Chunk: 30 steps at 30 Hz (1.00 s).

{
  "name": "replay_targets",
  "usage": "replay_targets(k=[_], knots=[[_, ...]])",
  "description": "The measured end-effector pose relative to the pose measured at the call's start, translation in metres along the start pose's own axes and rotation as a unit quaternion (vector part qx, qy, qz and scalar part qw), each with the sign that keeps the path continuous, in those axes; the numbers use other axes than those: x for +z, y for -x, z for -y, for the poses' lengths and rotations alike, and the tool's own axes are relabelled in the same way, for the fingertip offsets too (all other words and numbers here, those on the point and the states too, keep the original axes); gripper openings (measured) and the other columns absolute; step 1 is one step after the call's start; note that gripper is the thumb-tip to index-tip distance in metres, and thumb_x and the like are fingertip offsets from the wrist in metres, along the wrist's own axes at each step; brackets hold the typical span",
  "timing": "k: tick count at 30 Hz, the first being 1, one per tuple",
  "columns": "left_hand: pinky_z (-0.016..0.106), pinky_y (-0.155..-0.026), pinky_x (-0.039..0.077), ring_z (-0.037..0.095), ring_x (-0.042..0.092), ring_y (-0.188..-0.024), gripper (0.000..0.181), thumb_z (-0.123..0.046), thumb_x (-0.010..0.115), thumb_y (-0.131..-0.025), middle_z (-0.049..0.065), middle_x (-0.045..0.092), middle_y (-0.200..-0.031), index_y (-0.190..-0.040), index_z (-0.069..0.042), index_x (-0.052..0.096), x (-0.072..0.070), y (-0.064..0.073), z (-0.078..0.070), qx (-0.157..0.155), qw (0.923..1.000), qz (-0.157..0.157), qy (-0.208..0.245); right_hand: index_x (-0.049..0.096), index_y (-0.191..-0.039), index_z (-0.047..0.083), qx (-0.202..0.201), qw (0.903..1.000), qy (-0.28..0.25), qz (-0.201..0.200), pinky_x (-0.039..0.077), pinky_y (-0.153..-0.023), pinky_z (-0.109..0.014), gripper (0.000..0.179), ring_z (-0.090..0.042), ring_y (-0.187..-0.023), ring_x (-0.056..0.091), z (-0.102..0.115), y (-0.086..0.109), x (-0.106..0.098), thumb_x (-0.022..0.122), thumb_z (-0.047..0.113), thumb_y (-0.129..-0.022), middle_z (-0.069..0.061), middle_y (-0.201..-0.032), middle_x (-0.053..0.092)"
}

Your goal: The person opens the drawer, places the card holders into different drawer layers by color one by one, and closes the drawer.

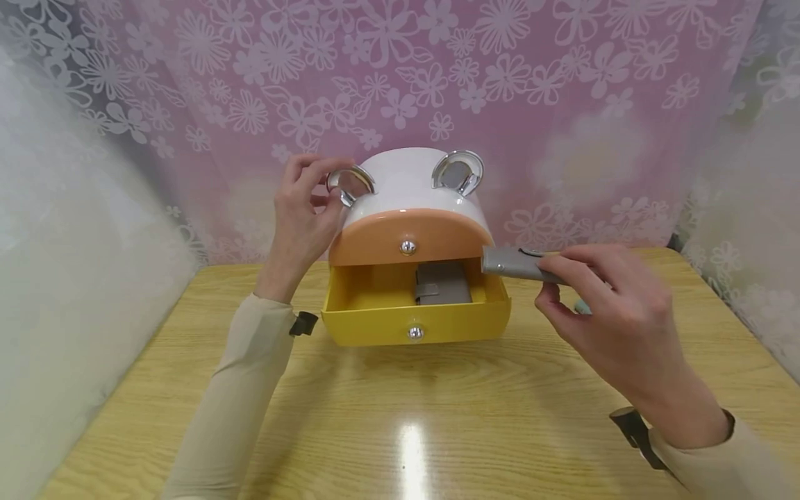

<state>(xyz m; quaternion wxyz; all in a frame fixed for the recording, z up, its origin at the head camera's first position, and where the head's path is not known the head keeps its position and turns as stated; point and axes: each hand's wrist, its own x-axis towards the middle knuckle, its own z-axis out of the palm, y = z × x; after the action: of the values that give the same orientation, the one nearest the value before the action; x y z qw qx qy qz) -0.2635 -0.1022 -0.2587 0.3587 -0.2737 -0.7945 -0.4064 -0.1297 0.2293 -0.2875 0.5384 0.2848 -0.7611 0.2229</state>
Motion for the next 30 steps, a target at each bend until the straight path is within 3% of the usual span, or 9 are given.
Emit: replay_targets(k=[5, 7, 13, 23, 30], knots=[[0.033, -0.075, 0.062, 0.021, 0.056, -0.092, 0.039, 0.004, 0.054, -0.091, 0.014, 0.054, -0.115, -0.122, -0.011, 0.072, -0.001, -0.001, -0.002, -0.006, 1.0, 0.005, 0.003, 0.073, -0.09, -0.007, -0.014, 0.9998, -0.01, 0.005, 0.031, -0.097, -0.002, 0.049, -0.04, -0.071, 0.055, 0.004, 0.0, 0.006, 0.056, 0.038, -0.099, -0.025, -0.083, 0.068], [0.032, -0.076, 0.062, 0.021, 0.056, -0.092, 0.039, 0.005, 0.053, -0.091, 0.014, 0.054, -0.115, -0.122, -0.011, 0.072, -0.001, -0.002, -0.002, -0.005, 0.9999, 0.008, 0.006, 0.074, -0.089, -0.007, -0.017, 0.9998, -0.011, 0.005, 0.034, -0.091, -0.004, 0.048, -0.039, -0.071, 0.056, 0.006, 0.0, 0.008, 0.056, 0.037, -0.099, -0.024, -0.084, 0.069], [0.032, -0.075, 0.062, 0.02, 0.056, -0.091, 0.04, 0.007, 0.053, -0.09, 0.014, 0.054, -0.114, -0.122, -0.01, 0.072, -0.001, -0.001, -0.001, 0.001, 0.9999, 0.009, 0.006, 0.076, -0.089, -0.002, -0.04, 0.9989, -0.027, 0.002, 0.04, -0.07, -0.029, 0.043, -0.036, -0.069, 0.058, 0.014, -0.001, 0.022, 0.056, 0.034, -0.101, -0.019, -0.084, 0.071], [0.032, -0.074, 0.062, 0.02, 0.057, -0.091, 0.04, 0.007, 0.053, -0.09, 0.014, 0.053, -0.114, -0.121, -0.01, 0.072, -0.003, 0.001, -0.001, 0.0, 1.0, 0.003, 0.007, 0.077, -0.096, 0.001, -0.07, 0.9955, -0.049, 0.042, 0.046, -0.07, -0.035, 0.046, -0.031, -0.077, 0.063, 0.024, -0.005, 0.043, 0.053, 0.039, -0.105, -0.014, -0.091, 0.072], [0.031, -0.074, 0.062, 0.021, 0.056, -0.09, 0.041, 0.007, 0.053, -0.09, 0.015, 0.053, -0.114, -0.122, -0.01, 0.072, -0.001, 0.001, -0.001, 0.005, 1.0, 0.004, 0.006, 0.078, -0.099, 0.004, -0.083, 0.9933, -0.046, 0.066, 0.05, -0.07, -0.037, 0.039, -0.03, -0.081, 0.064, 0.025, -0.005, 0.053, 0.052, 0.033, -0.105, -0.013, -0.094, 0.071]])
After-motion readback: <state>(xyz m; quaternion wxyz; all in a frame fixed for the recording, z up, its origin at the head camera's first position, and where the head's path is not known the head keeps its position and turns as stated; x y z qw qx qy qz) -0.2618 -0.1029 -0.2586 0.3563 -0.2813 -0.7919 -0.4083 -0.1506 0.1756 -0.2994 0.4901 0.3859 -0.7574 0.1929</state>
